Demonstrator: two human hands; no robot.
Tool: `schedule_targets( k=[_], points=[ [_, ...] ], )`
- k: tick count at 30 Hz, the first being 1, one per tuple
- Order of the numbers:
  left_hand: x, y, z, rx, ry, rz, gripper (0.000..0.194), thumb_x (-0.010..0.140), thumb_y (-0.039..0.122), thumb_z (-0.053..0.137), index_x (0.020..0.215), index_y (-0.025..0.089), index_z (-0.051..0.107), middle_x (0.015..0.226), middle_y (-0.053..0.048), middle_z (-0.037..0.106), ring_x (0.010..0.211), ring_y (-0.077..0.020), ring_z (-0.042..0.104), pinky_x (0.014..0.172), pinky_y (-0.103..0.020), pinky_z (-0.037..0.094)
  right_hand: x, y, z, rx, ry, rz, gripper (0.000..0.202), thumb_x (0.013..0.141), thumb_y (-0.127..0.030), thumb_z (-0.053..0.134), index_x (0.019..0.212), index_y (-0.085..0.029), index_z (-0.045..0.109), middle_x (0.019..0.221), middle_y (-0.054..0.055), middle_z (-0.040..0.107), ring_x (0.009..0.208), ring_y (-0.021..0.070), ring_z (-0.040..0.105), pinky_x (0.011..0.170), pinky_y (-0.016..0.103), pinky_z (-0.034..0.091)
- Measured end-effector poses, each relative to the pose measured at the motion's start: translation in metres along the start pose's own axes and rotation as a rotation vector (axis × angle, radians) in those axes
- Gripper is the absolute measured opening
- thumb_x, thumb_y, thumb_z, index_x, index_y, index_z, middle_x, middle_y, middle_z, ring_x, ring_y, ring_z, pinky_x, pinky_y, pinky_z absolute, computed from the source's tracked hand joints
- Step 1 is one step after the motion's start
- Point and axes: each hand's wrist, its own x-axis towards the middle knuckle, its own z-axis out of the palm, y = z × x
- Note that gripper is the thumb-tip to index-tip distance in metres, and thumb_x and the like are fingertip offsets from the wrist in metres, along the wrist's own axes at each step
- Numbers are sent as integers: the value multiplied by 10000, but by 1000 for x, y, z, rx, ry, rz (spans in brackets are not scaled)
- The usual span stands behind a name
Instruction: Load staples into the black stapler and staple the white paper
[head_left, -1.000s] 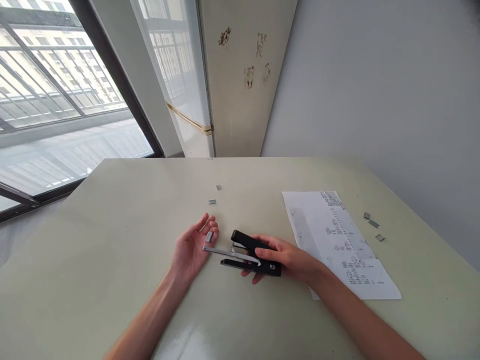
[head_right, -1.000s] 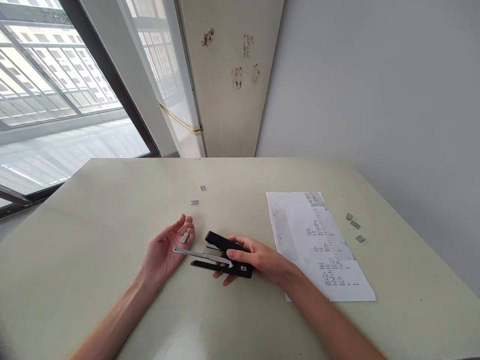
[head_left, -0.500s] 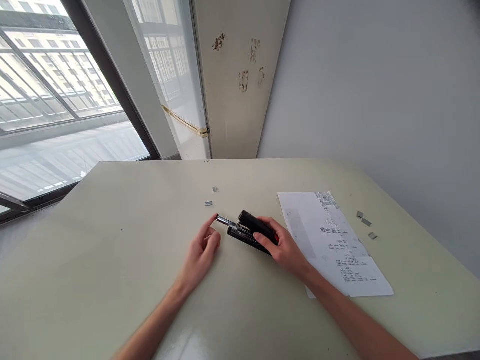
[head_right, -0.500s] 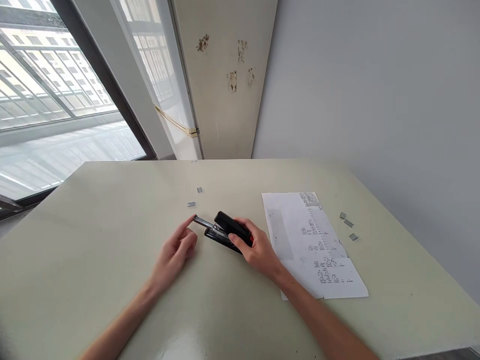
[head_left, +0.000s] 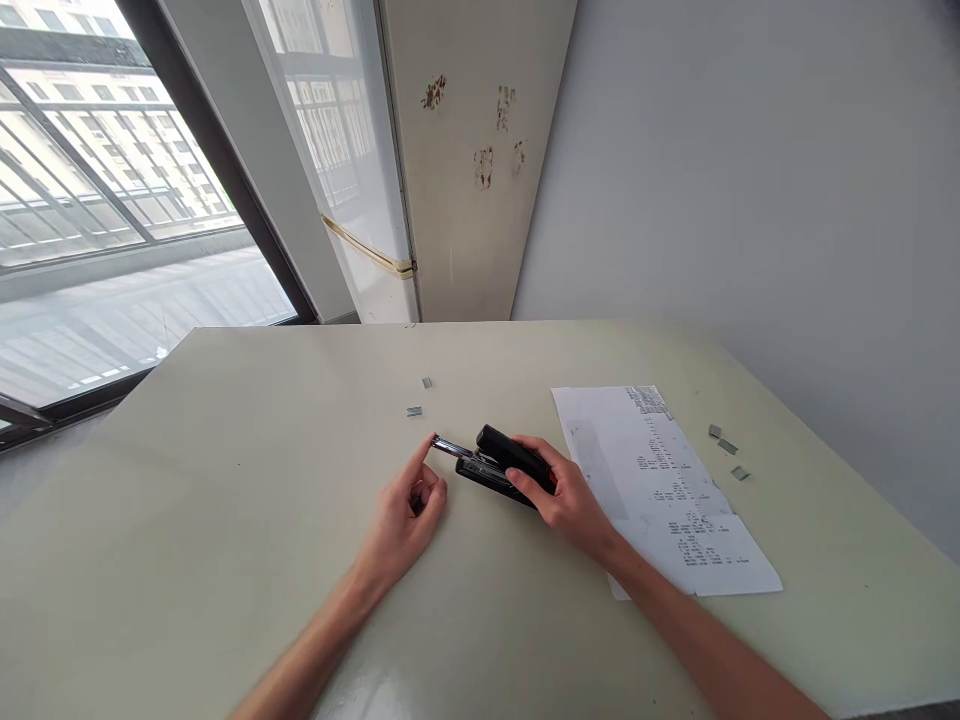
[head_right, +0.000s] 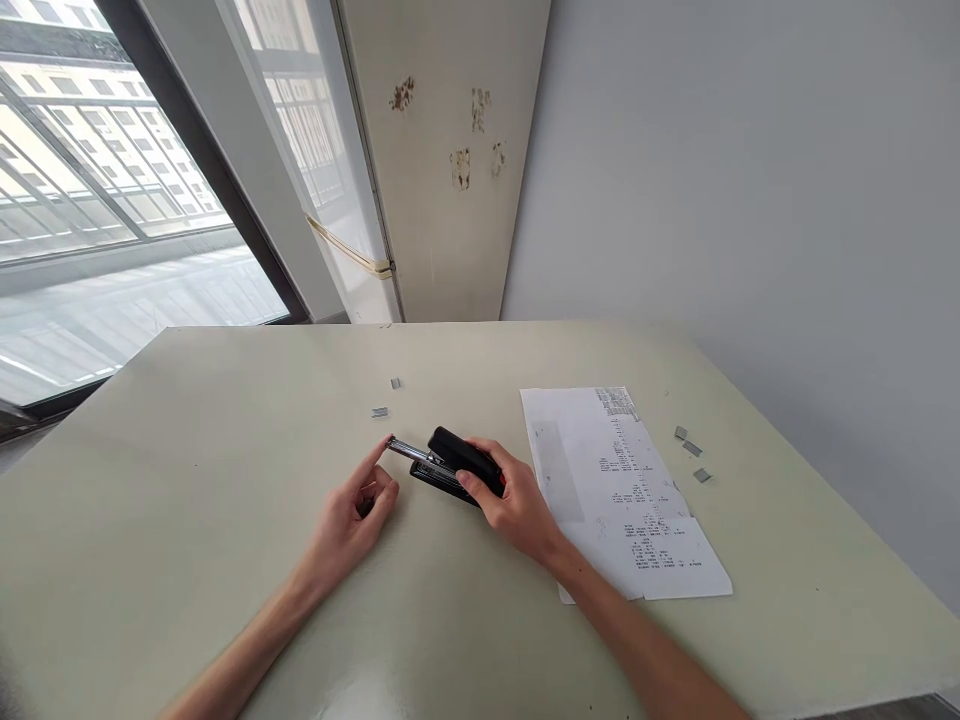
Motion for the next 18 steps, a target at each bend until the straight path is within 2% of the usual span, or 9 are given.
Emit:
schedule_targets(
  k=[5, 8, 10, 13, 18],
  points=[
    [2, 0, -2, 28, -18, 5, 593, 946, 306, 670, 1524, 244, 554, 764, 41, 540, 612, -112, 434, 588, -229, 342, 1, 1, -1, -34, 11, -19, 361, 968, -474, 655, 1276, -284, 645, 1192, 52, 730, 1081, 263, 671, 937, 386, 539],
    [7, 3, -6, -11, 32, -25, 429, 968, 413, 666, 1348, 215, 665, 737, 41, 481, 592, -112, 386, 547, -235, 296, 0, 2, -2, -38, -15, -28, 345, 969, -474, 662, 1263, -293, 653, 1153, 43, 730, 1029, 253, 671, 890, 372, 540],
    [10, 5, -9, -36, 64, -45, 389, 962, 488, 672, 1221, 199, 708, 719, 41, 445, 583, -111, 350, 528, -242, 263, -1, 2, -2, -38, -45, -35, 344, 974, -470, 662, 1271, -296, 653, 1136, 39, 729, 995, 244, 668, 852, 359, 539],
    [14, 8, -14, -65, 65, -79, 434, 932, 585, 688, 1107, 190, 729, 745, 20, 496, 578, -107, 333, 510, -249, 231, -2, 2, -2, -39, -78, -45, 363, 978, -463, 665, 1296, -290, 646, 1132, 42, 728, 981, 238, 665, 828, 350, 535],
    [15, 14, -20, -64, 46, -113, 537, 870, 683, 709, 1065, 182, 726, 817, 2, 563, 574, -91, 320, 503, -241, 216, -1, 3, -3, -61, -89, -78, 354, 980, -447, 664, 1293, -283, 652, 1115, 39, 734, 950, 227, 669, 808, 340, 539]
  ],
)
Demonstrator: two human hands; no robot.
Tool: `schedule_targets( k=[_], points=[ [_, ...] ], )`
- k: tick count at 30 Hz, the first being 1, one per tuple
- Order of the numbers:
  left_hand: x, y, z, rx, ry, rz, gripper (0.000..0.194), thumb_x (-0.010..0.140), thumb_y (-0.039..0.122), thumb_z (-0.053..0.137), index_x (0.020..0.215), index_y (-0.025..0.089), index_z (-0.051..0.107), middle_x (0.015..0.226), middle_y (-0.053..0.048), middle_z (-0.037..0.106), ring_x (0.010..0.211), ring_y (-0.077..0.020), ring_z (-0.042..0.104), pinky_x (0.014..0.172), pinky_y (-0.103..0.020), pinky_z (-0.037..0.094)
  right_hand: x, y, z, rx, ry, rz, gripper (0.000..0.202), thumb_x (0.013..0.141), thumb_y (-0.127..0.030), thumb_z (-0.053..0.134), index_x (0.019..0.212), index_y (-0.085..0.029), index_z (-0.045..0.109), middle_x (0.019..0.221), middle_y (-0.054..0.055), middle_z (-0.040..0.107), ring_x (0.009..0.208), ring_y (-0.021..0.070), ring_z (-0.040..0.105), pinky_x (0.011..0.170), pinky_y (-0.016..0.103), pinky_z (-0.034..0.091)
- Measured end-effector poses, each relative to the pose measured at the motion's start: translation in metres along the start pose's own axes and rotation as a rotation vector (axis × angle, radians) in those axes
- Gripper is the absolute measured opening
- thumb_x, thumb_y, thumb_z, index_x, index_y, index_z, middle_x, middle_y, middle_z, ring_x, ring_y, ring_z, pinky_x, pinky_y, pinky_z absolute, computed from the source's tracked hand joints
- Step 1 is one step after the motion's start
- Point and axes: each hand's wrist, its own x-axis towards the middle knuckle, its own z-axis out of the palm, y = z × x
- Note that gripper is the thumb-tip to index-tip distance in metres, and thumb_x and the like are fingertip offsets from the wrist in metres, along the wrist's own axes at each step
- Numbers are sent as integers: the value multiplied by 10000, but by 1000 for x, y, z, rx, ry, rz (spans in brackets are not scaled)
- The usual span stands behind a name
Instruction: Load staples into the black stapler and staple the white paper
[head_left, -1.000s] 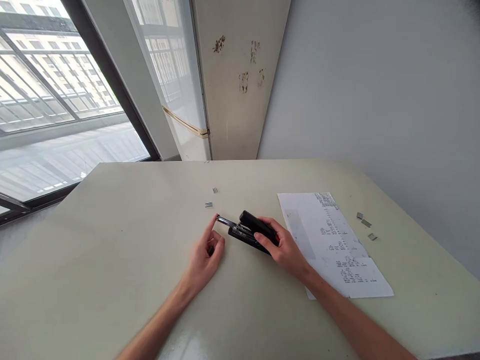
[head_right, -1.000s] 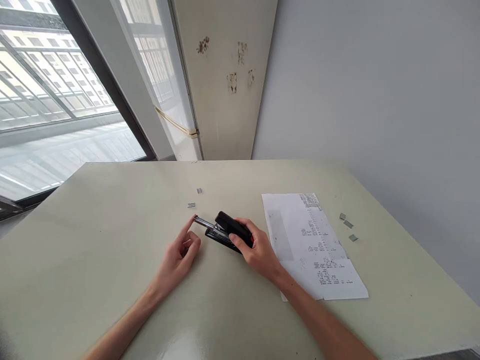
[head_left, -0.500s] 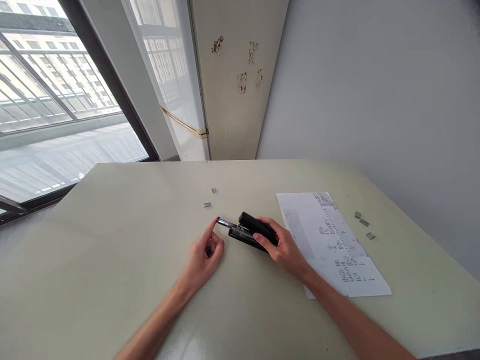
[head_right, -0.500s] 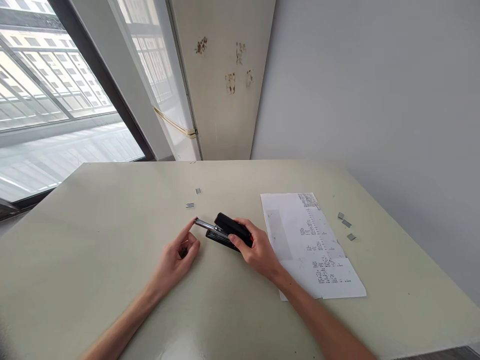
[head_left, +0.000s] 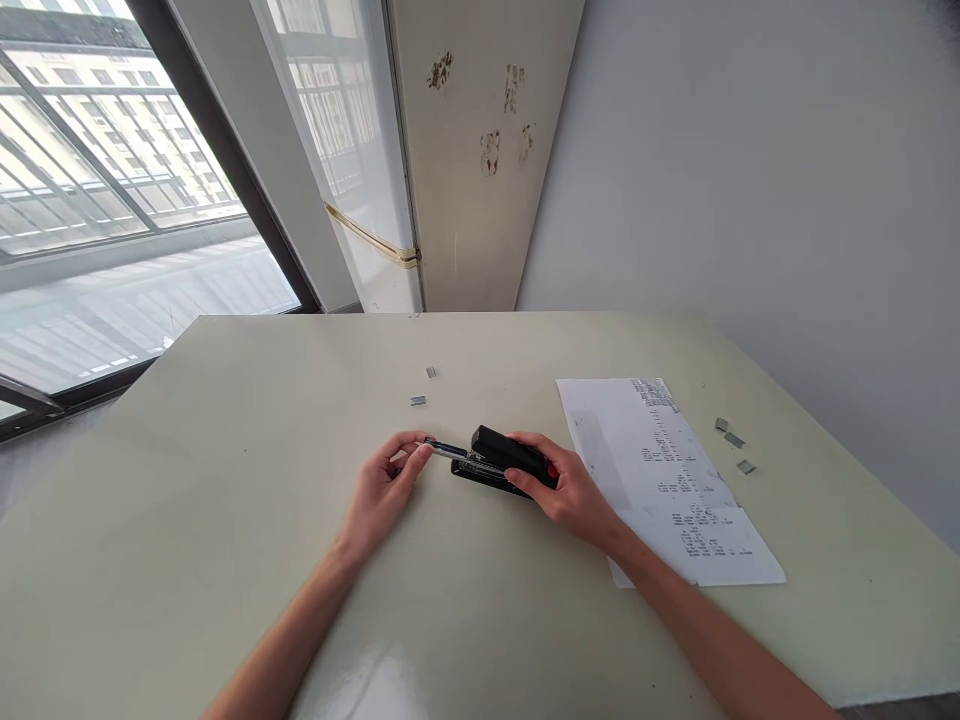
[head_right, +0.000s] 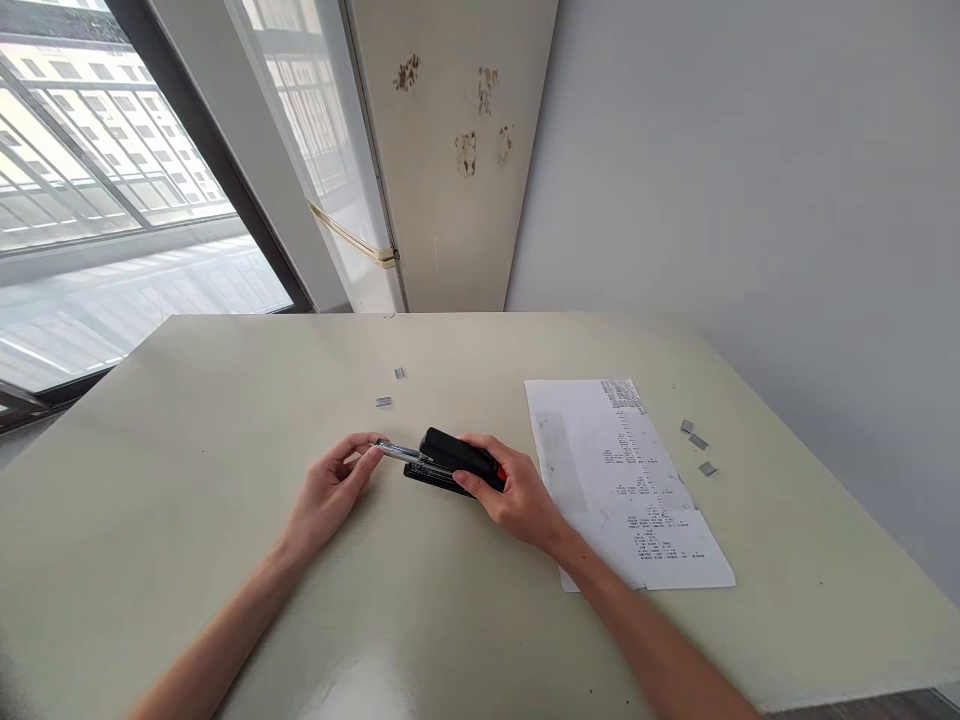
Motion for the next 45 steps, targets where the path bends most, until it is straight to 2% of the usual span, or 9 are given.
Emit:
schedule_targets(
  k=[10, 14, 25, 33, 41, 45],
  points=[
    [0, -9, -1, 84, -16, 44, 530, 891, 693, 664, 1031, 185, 716, 787, 11, 545, 604, -103, 373, 530, -232, 270, -1, 5, -1, -25, -2, -3, 361, 975, -440, 668, 1303, -288, 653, 1150, 41, 748, 959, 225, 692, 785, 334, 569],
    [0, -10, 0, 95, -39, 71, 492, 903, 656, 664, 996, 176, 718, 691, 33, 457, 625, -118, 375, 569, -239, 296, -1, 5, 0, -36, -13, -1, 365, 973, -444, 671, 1302, -286, 658, 1128, 39, 754, 940, 220, 697, 787, 334, 573],
    [1, -10, -3, 94, -19, 46, 454, 913, 607, 673, 1046, 178, 742, 674, 43, 397, 606, -113, 318, 545, -245, 257, 0, 9, -3, -79, 1, 17, 354, 964, -462, 676, 1273, -290, 679, 1099, 39, 759, 876, 220, 688, 718, 329, 567],
    [0, -10, -3, 162, -63, 61, 397, 912, 573, 681, 965, 185, 751, 622, 55, 368, 609, -120, 346, 583, -250, 289, -1, 7, -4, -58, -32, -9, 357, 977, -448, 661, 1301, -298, 664, 1140, 35, 754, 947, 221, 699, 796, 334, 579],
    [-1, -5, -6, 114, -39, 57, 401, 908, 574, 696, 1032, 198, 762, 663, 46, 418, 616, -118, 352, 576, -247, 300, 1, 10, -9, -81, -21, -17, 356, 966, -461, 683, 1288, -307, 681, 1125, 25, 756, 899, 210, 685, 755, 323, 563],
    [-1, -7, -3, 154, -62, 67, 391, 907, 567, 694, 990, 191, 762, 638, 46, 467, 620, -121, 400, 598, -246, 331, 1, 10, -8, -67, -35, -19, 355, 972, -443, 676, 1297, -301, 673, 1113, 25, 759, 896, 206, 687, 753, 317, 558]
  ],
)
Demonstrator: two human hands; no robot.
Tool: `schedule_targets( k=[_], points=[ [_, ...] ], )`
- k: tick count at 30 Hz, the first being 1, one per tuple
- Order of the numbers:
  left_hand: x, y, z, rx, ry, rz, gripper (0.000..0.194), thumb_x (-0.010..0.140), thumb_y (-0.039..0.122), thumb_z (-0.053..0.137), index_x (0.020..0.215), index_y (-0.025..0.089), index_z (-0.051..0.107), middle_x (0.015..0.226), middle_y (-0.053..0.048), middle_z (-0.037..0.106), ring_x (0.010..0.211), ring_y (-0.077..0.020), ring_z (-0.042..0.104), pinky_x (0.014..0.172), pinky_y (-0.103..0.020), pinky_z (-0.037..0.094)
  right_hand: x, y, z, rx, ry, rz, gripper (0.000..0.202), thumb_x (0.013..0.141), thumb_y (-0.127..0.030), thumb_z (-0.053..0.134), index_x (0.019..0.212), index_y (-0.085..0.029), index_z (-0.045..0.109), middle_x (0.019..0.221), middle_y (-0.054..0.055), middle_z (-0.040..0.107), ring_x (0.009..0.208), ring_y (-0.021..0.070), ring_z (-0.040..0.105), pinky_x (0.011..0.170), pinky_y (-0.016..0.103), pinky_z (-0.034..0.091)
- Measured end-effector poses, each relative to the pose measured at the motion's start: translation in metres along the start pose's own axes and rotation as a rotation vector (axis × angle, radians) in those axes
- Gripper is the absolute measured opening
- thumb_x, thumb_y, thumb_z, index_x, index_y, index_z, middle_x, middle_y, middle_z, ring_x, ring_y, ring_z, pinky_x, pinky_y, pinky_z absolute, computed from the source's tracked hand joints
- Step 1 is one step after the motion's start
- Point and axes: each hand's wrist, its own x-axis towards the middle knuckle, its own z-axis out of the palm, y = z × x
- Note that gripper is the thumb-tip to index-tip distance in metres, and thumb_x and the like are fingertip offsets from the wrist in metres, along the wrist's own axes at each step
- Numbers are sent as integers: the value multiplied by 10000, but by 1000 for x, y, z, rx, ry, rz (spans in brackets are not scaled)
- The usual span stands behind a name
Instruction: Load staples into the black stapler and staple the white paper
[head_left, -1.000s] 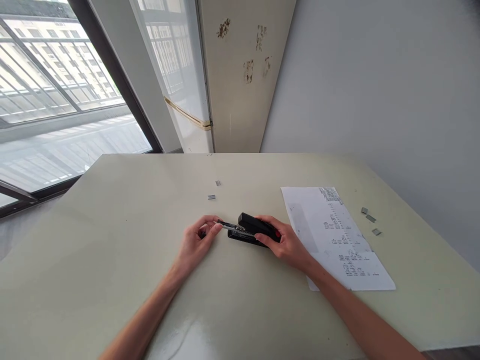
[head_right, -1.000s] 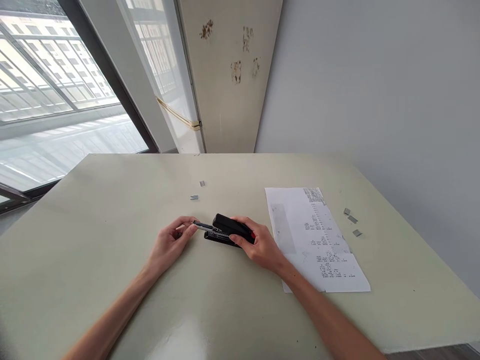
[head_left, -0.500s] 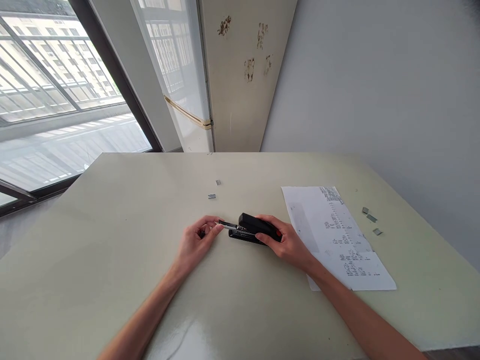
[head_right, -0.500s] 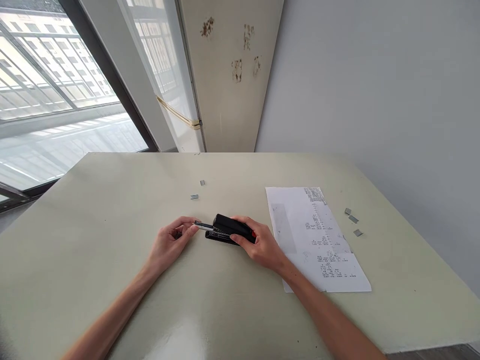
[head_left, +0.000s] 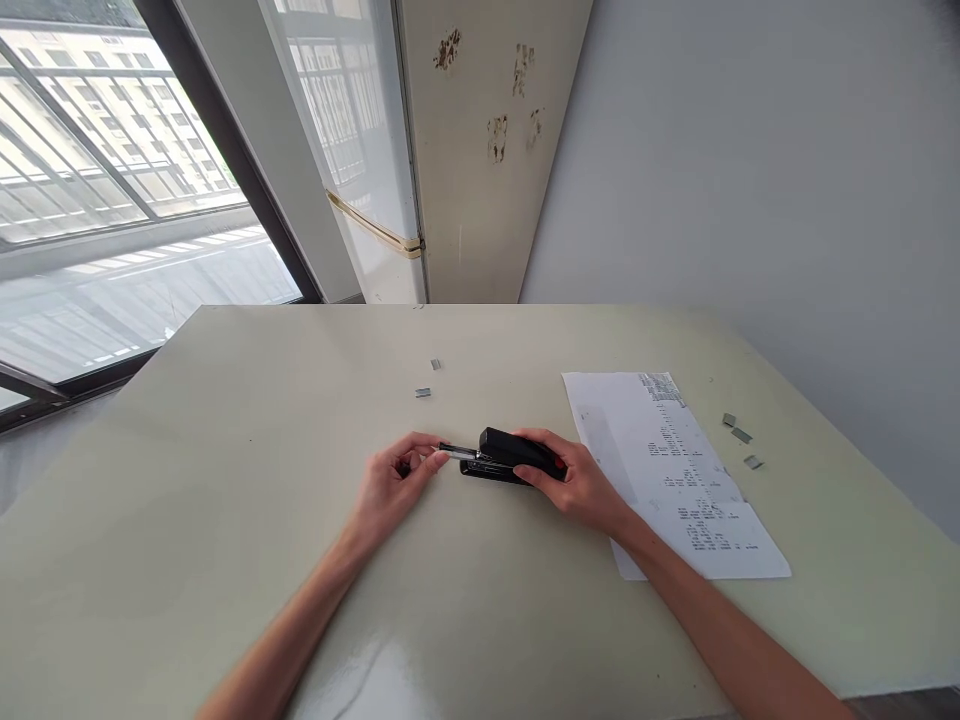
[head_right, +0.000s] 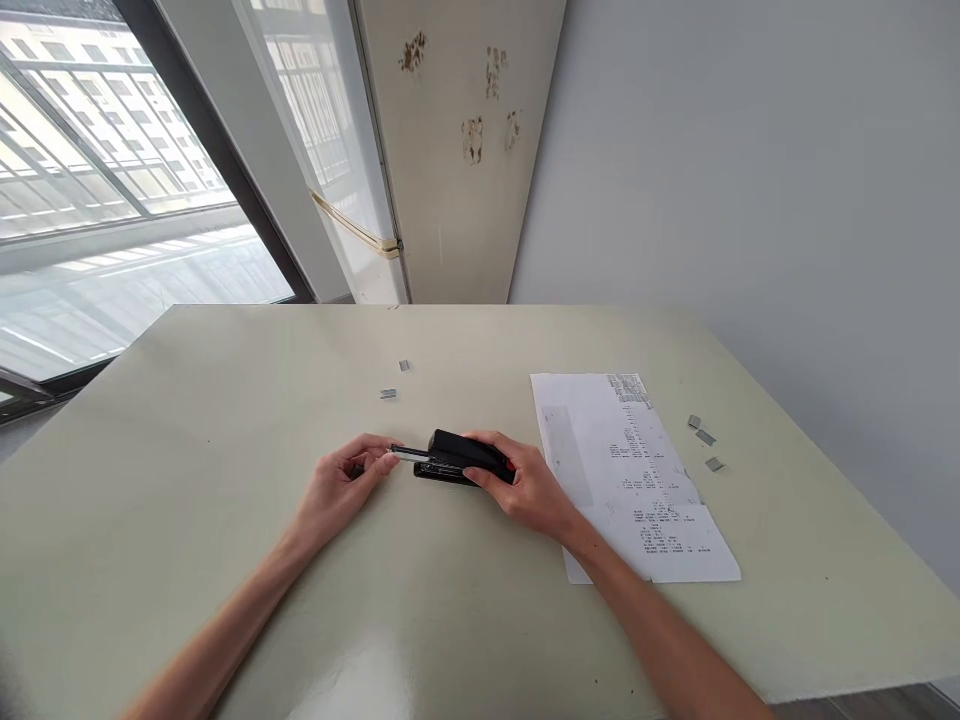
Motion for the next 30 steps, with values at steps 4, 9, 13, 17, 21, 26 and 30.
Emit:
schedule_targets(
  k=[4, 9, 13, 17, 21, 26, 30],
  points=[
    [-2, -3, 3, 44, -17, 10, 393, 925, 566, 669, 983, 188, 758, 681, 20, 580, 641, -131, 462, 618, -252, 364, -1, -2, 2, -6, -9, 9, 357, 978, -457, 659, 1298, -296, 670, 1120, 33, 762, 913, 216, 697, 751, 324, 564],
    [-4, -5, 4, 74, -35, 14, 384, 912, 568, 683, 950, 197, 774, 627, 36, 520, 605, -126, 429, 587, -252, 344, -1, -5, 2, -20, -33, 5, 362, 973, -455, 657, 1298, -297, 669, 1117, 39, 768, 893, 224, 703, 742, 340, 574],
    [-3, -2, -2, 42, 18, -26, 384, 899, 558, 700, 973, 191, 788, 663, 21, 559, 645, -133, 474, 613, -248, 375, 0, -3, -1, -30, -9, 2, 351, 969, -453, 669, 1282, -294, 679, 1089, 31, 769, 866, 214, 693, 726, 328, 562],
    [-2, -1, -2, 77, 32, -31, 382, 887, 566, 709, 950, 201, 802, 625, 39, 460, 617, -127, 410, 589, -252, 338, 0, -4, -2, -33, -11, -3, 338, 972, -430, 675, 1285, -303, 677, 1106, 23, 765, 885, 210, 688, 736, 322, 551],
    [-2, -4, 1, 111, 13, 18, 371, 865, 562, 738, 901, 199, 804, 604, 52, 395, 599, -120, 359, 585, -258, 321, -1, -4, -1, -28, -38, -9, 338, 969, -423, 678, 1285, -301, 675, 1106, 22, 767, 880, 207, 692, 731, 319, 548],
    [0, -4, -5, 131, 20, 41, 378, 879, 571, 725, 945, 216, 839, 630, 36, 431, 609, -127, 356, 569, -259, 311, -1, -1, -5, -48, -36, 2, 360, 959, -459, 688, 1284, -304, 683, 1069, 25, 771, 845, 213, 687, 721, 333, 559],
    [0, -5, -6, 188, 21, 106, 372, 899, 561, 712, 935, 218, 852, 705, 4, 551, 610, -127, 379, 570, -268, 329, 0, -1, -5, -52, -36, -1, 349, 962, -440, 687, 1284, -307, 686, 1080, 24, 775, 849, 212, 690, 712, 331, 558]
  ],
)
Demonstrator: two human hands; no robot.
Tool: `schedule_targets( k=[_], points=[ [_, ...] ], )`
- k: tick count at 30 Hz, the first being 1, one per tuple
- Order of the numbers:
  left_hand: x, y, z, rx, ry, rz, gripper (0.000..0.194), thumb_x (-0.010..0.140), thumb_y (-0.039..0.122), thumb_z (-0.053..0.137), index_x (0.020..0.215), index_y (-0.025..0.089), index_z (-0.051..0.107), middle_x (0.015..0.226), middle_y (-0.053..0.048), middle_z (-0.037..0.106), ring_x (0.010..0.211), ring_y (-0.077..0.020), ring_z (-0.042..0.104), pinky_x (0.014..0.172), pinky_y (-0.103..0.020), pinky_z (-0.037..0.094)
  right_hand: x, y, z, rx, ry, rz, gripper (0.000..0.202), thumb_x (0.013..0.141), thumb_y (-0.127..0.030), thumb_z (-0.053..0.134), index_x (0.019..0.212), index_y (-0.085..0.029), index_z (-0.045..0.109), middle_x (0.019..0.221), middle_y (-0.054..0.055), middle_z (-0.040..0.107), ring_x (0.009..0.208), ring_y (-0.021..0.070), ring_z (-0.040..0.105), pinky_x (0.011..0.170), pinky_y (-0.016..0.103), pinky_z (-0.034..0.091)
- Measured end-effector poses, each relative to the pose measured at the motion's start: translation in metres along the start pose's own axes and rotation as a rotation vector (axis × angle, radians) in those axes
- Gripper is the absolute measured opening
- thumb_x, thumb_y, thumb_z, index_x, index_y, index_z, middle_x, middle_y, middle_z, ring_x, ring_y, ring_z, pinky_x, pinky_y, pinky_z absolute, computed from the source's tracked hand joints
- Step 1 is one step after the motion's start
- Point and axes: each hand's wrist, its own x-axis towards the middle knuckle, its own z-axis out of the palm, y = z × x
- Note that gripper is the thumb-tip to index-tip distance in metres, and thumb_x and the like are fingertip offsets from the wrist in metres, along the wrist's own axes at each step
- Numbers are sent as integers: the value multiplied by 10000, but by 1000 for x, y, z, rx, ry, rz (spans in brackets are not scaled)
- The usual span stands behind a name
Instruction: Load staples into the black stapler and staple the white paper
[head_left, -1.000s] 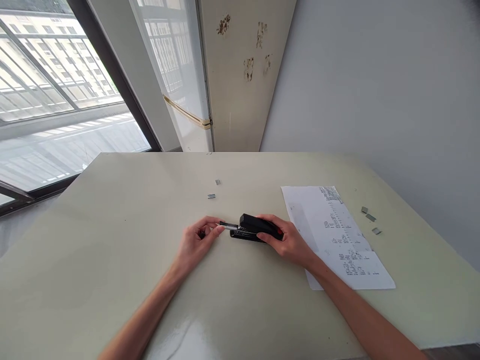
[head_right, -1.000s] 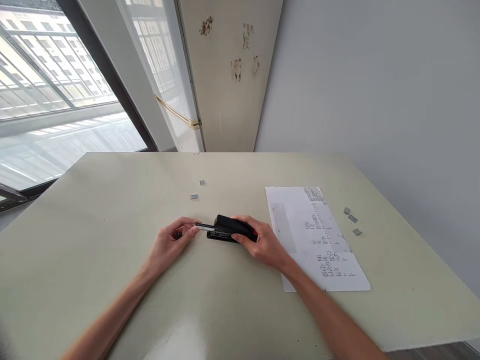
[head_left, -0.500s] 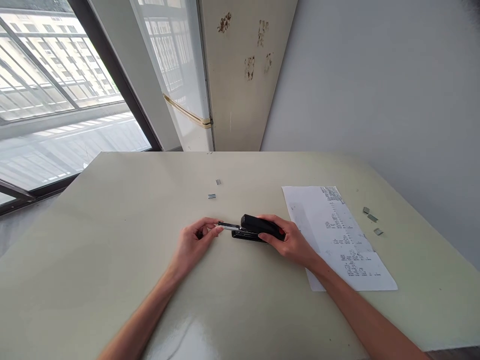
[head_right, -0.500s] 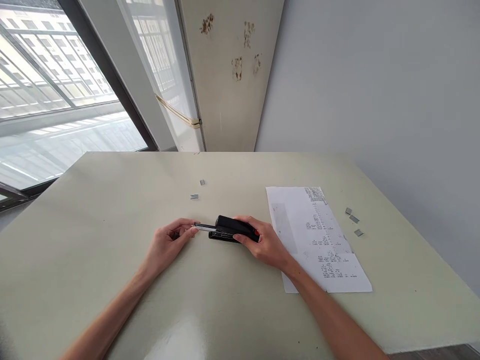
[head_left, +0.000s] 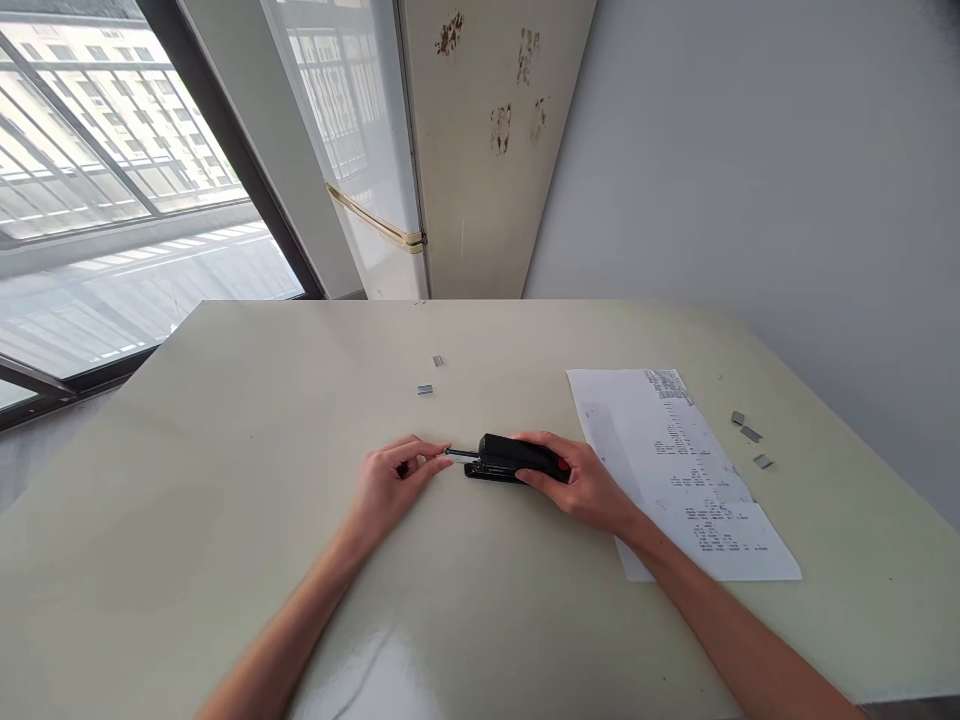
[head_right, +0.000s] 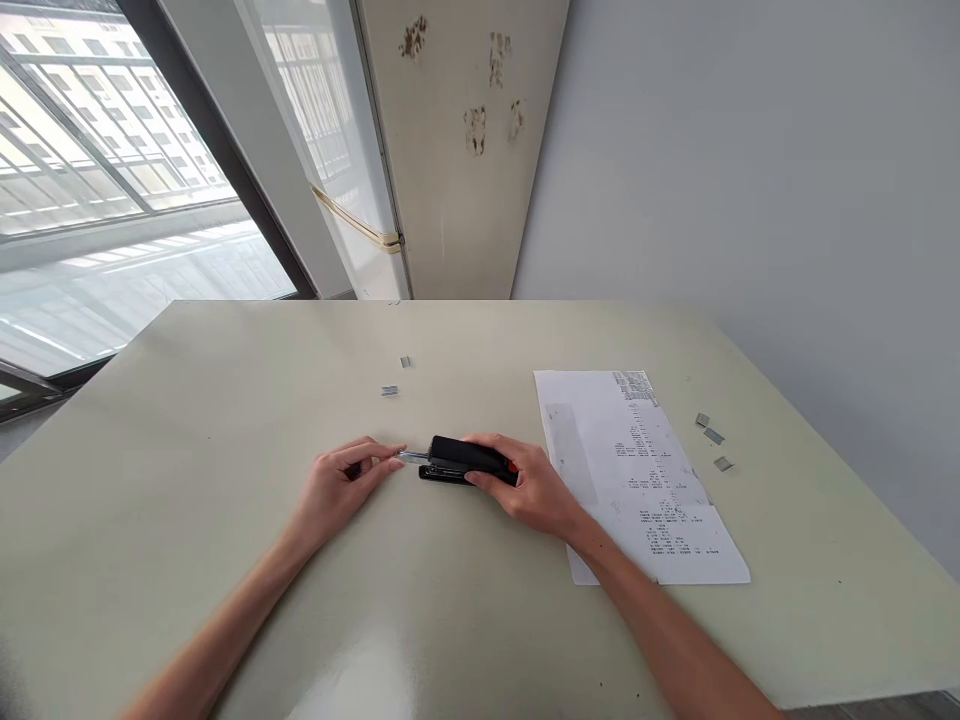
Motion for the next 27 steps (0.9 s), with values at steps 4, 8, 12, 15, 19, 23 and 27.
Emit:
schedule_targets(
  k=[4, 8, 12, 15, 19, 23, 27],
  points=[
    [-2, -3, 5, 42, -42, 43, 367, 903, 567, 716, 952, 232, 859, 687, 2, 582, 598, -130, 408, 578, -269, 358, 0, -1, 4, 7, -19, -9, 350, 961, -427, 687, 1290, -305, 688, 1112, 30, 783, 904, 222, 716, 767, 342, 588],
    [-4, -6, 8, 40, -73, 63, 315, 894, 529, 743, 947, 243, 864, 696, 4, 633, 583, -123, 427, 588, -267, 376, -1, -3, 6, 12, -20, -7, 348, 949, -426, 699, 1271, -295, 699, 1122, 36, 790, 930, 230, 733, 797, 354, 610],
    [-6, -7, 8, 26, -97, 61, 292, 900, 507, 746, 941, 244, 865, 716, 1, 662, 578, -120, 428, 584, -266, 376, -2, -3, 8, 7, -23, -6, 354, 942, -423, 705, 1271, -294, 699, 1132, 37, 792, 940, 233, 735, 796, 358, 611],
    [-6, -6, 4, 55, -107, 77, 305, 909, 514, 734, 955, 242, 864, 728, -4, 664, 581, -122, 422, 594, -270, 378, -2, -1, 6, -18, -31, -17, 357, 945, -438, 698, 1272, -295, 700, 1133, 44, 789, 937, 240, 730, 783, 364, 610],
    [-3, -8, -6, 106, -66, 81, 374, 932, 553, 686, 1019, 230, 854, 757, -17, 665, 603, -131, 415, 604, -271, 387, -1, 3, 0, -58, -3, -27, 358, 949, -462, 690, 1268, -300, 699, 1072, 38, 785, 858, 228, 714, 736, 357, 599],
    [-1, -12, -12, 135, -101, 113, 344, 940, 531, 681, 1041, 240, 836, 818, -18, 674, 590, -121, 390, 606, -263, 395, 0, 5, -2, -64, -29, -55, 343, 952, -443, 690, 1264, -303, 702, 1093, 38, 782, 887, 227, 709, 749, 351, 586],
    [-2, -12, -14, 171, -153, 176, 312, 999, 486, 617, 1064, 254, 815, 970, -39, 690, 599, -114, 427, 639, -266, 418, 0, 4, -1, -69, -42, -60, 347, 954, -433, 689, 1278, -309, 702, 1119, 36, 780, 913, 227, 715, 765, 347, 583]
  ],
)
